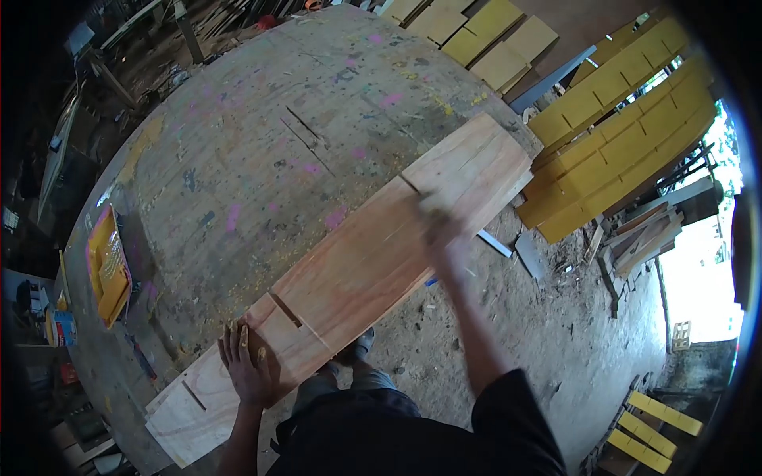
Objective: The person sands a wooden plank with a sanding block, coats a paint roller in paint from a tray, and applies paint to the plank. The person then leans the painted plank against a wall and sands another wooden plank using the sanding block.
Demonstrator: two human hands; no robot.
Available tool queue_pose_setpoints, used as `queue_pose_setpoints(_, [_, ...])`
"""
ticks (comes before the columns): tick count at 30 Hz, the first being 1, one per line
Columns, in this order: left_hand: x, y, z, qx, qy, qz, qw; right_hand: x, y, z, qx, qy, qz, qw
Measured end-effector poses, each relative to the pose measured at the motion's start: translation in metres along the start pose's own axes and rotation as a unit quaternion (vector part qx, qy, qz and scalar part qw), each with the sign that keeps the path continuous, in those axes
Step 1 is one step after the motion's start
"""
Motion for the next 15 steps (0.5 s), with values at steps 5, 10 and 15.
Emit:
queue_pose_setpoints(5, [0.003, -0.003, -0.001, -0.021, -0.008, -0.010, 1.000, -0.054, -0.202, 0.089, -0.244, -0.219, -0.178, 0.928])
queue_pose_setpoints(10, [-0.003, 0.002, -0.003, -0.017, -0.008, -0.003, 1.000, -0.015, 0.088, -0.041, 0.008, 0.068, -0.104, 0.992])
queue_pose_setpoints(15, [-0.003, -0.004, 0.001, -0.007, 0.011, 0.009, 1.000, 0.001, 0.029, -0.043, 0.108, 0.000, -0.069, 0.992])
Point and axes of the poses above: each hand's wrist, its own z-axis away from the middle knuckle, its own x-axis out of the palm, y = z × x, the point moved 7 cm from there along -z, towards the middle knuckle, and after that the axes turned 1 degree about y, right-handed, at the moved point
